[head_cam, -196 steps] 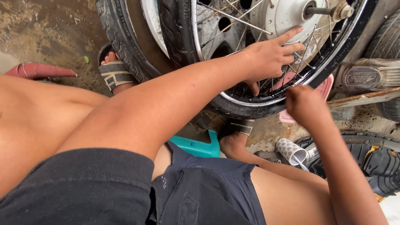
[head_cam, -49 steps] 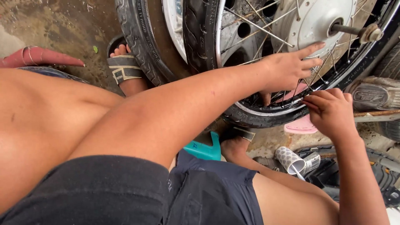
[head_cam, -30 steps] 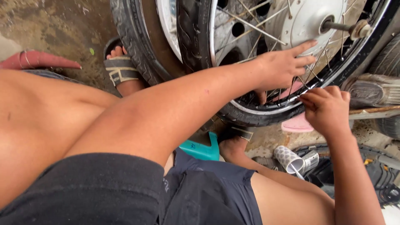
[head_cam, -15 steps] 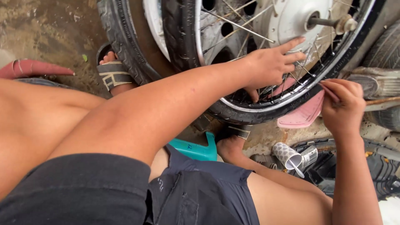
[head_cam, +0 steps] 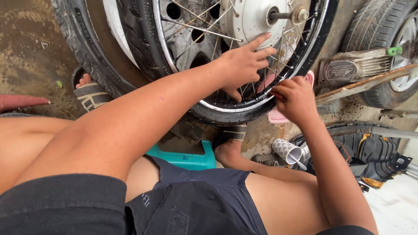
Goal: The person sits on a small stool and works on a motorcycle wheel, using a tool to pry the tire bead away from the rim. They manipulate the tire and rim with both hands, occasionally dipping a tool into a pink container.
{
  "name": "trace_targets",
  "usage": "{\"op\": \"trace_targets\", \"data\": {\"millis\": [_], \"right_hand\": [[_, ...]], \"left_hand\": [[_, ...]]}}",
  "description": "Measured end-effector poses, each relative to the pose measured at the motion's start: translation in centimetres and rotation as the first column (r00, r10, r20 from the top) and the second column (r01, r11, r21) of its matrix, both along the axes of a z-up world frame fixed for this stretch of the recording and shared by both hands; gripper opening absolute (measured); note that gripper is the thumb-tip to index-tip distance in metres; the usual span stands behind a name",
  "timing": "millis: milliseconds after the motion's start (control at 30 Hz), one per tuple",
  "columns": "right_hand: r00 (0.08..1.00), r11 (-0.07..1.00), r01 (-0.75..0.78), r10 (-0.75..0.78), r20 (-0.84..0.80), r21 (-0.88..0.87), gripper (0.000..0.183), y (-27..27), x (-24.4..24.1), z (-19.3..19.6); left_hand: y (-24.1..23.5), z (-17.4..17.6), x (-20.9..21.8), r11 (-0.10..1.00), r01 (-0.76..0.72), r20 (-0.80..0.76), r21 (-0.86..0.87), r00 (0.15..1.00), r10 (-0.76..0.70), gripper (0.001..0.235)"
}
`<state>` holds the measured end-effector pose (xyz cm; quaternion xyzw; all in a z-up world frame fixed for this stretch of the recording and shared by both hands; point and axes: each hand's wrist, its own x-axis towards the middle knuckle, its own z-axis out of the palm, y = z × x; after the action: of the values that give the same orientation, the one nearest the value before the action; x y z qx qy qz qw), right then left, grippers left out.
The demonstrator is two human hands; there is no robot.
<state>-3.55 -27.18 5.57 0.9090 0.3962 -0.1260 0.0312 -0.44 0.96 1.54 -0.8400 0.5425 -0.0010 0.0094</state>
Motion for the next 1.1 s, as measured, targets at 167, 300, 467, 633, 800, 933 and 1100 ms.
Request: {"op": "trace_targets", "data": {"millis": [167, 300, 467, 633, 800, 933, 1100], "right_hand": [[0.996, 0.998, 0.003, -0.009, -0.087, -0.064, 0.023, 2.0, -0.4, 1.2], [0.989, 0.977, 0.074, -0.098, -0.113, -0.198, 0.021, 2.7, -0.2, 2.1], [0.986, 0.999, 0.042, -0.042, -0.16, -0.005, 0.021, 1.9, 0.0, 1.1], [0.954, 0.997, 0.05, -0.029, -0.298, 0.066, 0.019, 2.9, -1.0, 1.3], [0.934, 0.996, 0.093, -0.087, -0.345, 0.002, 0.018, 4.2, -1.6, 2.2], [0.975, 0.998, 0.061, -0.065, -0.214, -0.027, 0.017, 2.1, 0.0, 1.3], [0.944, 0.993, 0.099, -0.113, -0.31, -0.062, 0.022, 2.8, -0.1, 1.7]], "left_hand": [[-0.1, -0.2, -0.1, 1.0, -0.005, 0.002, -0.007, 1.0, 0.005, 0.098], [0.0, 0.0, -0.1, 1.0, -0.001, -0.005, 0.003, 1.0, 0.001, 0.096], [0.3, 0.3, 0.2, 1.0, -0.002, -0.005, 0.021, 1.0, 0.002, 0.097], [0.1, -0.1, 0.0, 1.0, 0.005, 0.013, 0.021, 1.0, -0.005, 0.096], [0.1, 0.0, 0.0, 1.0, 0.0, 0.0, 0.019, 1.0, 0.0, 0.098], [-0.1, -0.2, 0.3, 1.0, 0.003, -0.003, 0.004, 1.0, -0.003, 0.095], [0.2, 0.0, 0.1, 1.0, 0.0, -0.012, 0.003, 1.0, 0.0, 0.095]]}}
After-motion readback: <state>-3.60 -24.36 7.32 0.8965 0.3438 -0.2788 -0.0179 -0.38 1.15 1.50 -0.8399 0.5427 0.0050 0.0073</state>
